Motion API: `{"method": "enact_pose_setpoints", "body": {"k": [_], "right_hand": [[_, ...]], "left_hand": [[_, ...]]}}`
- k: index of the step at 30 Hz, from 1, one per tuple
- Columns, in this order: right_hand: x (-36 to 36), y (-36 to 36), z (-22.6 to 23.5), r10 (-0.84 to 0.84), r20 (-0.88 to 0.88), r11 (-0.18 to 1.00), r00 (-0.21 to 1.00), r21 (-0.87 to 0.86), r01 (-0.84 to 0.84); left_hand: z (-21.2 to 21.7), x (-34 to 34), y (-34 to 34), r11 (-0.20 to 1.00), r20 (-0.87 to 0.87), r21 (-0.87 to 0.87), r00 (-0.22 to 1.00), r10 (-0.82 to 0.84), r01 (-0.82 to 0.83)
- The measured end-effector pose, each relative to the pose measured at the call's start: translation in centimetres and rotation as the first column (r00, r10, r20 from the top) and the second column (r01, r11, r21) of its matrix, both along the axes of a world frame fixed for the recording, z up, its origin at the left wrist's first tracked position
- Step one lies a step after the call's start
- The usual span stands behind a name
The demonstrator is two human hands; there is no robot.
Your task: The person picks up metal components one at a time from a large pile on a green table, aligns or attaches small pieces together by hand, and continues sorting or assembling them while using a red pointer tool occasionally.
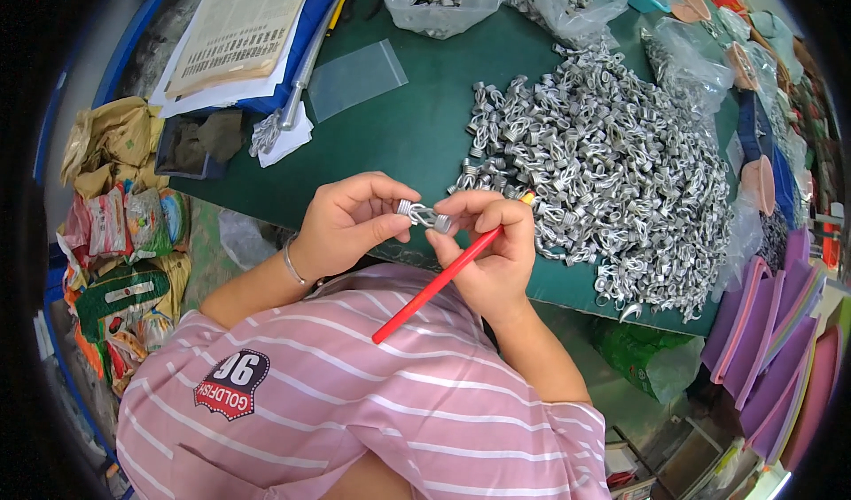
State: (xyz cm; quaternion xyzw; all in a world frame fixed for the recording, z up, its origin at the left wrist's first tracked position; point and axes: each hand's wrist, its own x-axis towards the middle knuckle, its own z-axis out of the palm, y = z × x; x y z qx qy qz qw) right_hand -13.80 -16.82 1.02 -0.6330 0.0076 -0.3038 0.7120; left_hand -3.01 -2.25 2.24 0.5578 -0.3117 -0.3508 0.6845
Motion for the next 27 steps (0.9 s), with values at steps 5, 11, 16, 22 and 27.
{"method": "enact_pose_setpoints", "body": {"k": [5,11,16,22,27], "right_hand": [[0.1,0.7,0.9,0.083,0.032,0.995,0.996,0.045,-0.084],[-1.0,-1.1,1.5,-0.042,-0.096,0.996,0.994,0.071,0.049],[-1.5,-1.9,1.1,-0.121,-0.211,0.982,0.97,0.119,0.148],[-1.5,-2.4,1.4,0.012,-0.188,0.987,0.982,0.158,0.018],[-3.8,-5.3,1.8,-0.374,-0.165,0.917,0.913,-0.216,0.336]], "left_hand": [[0.2,-0.2,0.3,0.999,-0.392,0.019,0.92,-0.021,0.031],[-0.3,4.2,10.0,0.993,-0.19,0.104,0.981,-0.029,0.05],[-2.5,5.1,20.0,0.508,0.24,0.854,0.952,-0.188,-0.115],[-6.0,3.6,20.4,0.476,0.395,0.859,0.836,-0.381,-0.189],[1.4,4.2,11.5,0.701,0.16,0.682,0.893,-0.42,0.207]]}}
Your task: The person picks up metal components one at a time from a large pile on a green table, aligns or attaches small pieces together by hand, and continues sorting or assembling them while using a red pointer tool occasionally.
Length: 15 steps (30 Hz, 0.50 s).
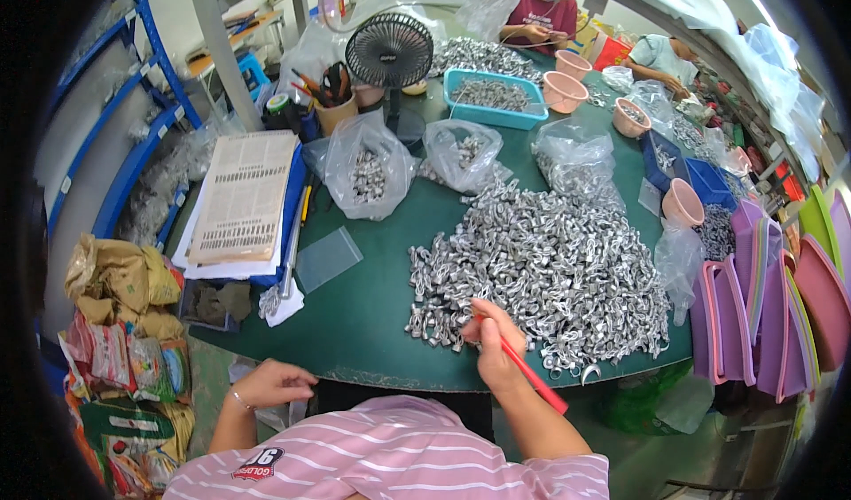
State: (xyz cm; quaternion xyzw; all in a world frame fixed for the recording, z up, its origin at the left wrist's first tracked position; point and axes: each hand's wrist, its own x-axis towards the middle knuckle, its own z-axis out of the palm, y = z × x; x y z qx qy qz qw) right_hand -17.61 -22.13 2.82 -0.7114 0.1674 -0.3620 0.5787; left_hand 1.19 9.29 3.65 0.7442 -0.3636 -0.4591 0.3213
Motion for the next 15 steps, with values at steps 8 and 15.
{"method": "enact_pose_setpoints", "body": {"k": [8,15], "right_hand": [[-6.5,-4.2,-3.4,-0.298,0.016,0.727,0.955,-0.644,0.238],[-7.6,-3.8,-3.3,-0.18,-0.043,0.754,0.983,-0.648,0.109]], "left_hand": [[4.3,2.2,-20.1,0.783,0.371,-0.574,0.929,-0.012,0.239],[-0.1,5.9,-38.0,0.736,0.416,-0.594,0.907,-0.066,0.326]]}}
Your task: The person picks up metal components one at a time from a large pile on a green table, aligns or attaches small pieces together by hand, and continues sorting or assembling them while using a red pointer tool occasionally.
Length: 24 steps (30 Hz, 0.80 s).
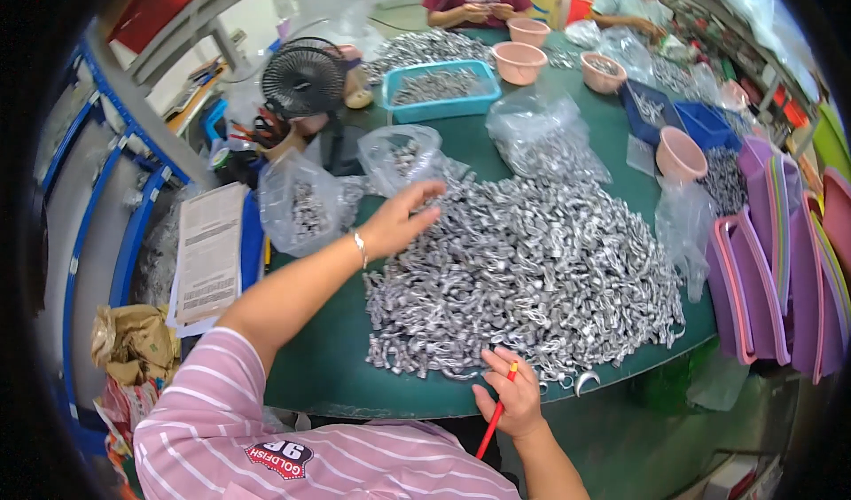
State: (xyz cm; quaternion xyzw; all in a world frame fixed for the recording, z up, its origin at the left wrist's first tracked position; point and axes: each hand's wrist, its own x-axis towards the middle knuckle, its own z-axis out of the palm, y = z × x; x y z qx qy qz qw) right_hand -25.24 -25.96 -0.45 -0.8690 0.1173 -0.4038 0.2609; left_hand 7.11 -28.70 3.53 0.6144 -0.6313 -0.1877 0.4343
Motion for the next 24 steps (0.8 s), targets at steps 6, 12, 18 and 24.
{"method": "enact_pose_setpoints", "body": {"k": [6,12,18,24], "right_hand": [[-1.3,-0.6,-1.0,-0.101,0.13,0.993,0.986,0.07,0.092],[-1.2,-0.5,-1.6,-0.146,0.201,0.984,0.969,0.128,0.122],[-0.8,-0.6,-1.3,-0.183,0.175,0.979,0.968,0.127,0.162],[-0.6,-0.8,-1.8,-0.194,0.178,0.979,0.965,0.103,0.178]], "left_hand": [[-2.2,0.7,-11.6,0.994,0.288,0.113,0.957,-0.037,0.005],[-5.2,0.5,-14.1,0.995,0.593,0.098,0.805,-0.028,-0.038],[-2.6,1.9,-13.6,0.942,0.636,0.321,0.716,-0.289,0.095],[-4.3,3.2,-12.9,0.946,0.675,0.281,0.667,-0.315,0.162]]}}
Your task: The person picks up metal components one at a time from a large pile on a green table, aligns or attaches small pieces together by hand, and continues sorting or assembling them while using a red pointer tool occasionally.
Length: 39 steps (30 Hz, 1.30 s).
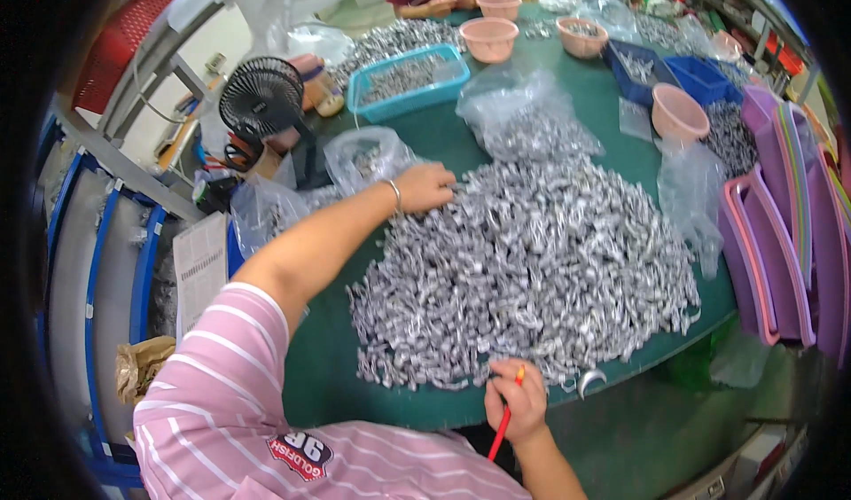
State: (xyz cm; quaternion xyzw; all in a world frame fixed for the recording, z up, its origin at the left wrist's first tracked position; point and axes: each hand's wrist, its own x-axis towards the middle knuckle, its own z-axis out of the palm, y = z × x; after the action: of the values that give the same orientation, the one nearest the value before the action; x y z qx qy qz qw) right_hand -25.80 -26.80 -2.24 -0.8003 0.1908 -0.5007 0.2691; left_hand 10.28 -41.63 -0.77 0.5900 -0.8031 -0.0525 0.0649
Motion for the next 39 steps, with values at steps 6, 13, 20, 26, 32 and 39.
{"method": "enact_pose_setpoints", "body": {"k": [6,13,20,26,32,39], "right_hand": [[0.2,0.1,0.8,-0.002,-0.011,1.0,1.0,-0.003,0.002],[0.3,0.1,0.6,-0.001,-0.026,1.0,1.0,0.002,0.001],[0.8,-0.3,2.0,0.089,-0.14,0.996,0.986,-0.005,-0.09],[1.4,-0.4,2.2,0.122,-0.355,0.991,0.927,-0.007,-0.133],[1.9,0.1,1.9,0.044,-0.397,0.997,0.917,-0.039,-0.065],[1.9,0.2,1.9,0.024,-0.369,0.996,0.929,-0.074,-0.056]], "left_hand": [[2.4,-1.8,1.7,0.98,-0.138,0.094,0.973,0.185,-0.173],[3.3,-1.9,4.5,0.958,-0.233,0.234,0.947,0.221,-0.166],[3.7,-2.5,8.9,0.958,-0.22,0.206,0.945,0.242,-0.198],[3.5,-3.3,15.3,0.963,-0.355,-0.109,0.914,0.194,-0.247],[3.8,-5.2,21.7,0.934,-0.256,-0.307,0.961,0.103,-0.181],[4.3,-4.0,22.1,0.896,-0.51,-0.269,0.841,0.179,-0.354]]}}
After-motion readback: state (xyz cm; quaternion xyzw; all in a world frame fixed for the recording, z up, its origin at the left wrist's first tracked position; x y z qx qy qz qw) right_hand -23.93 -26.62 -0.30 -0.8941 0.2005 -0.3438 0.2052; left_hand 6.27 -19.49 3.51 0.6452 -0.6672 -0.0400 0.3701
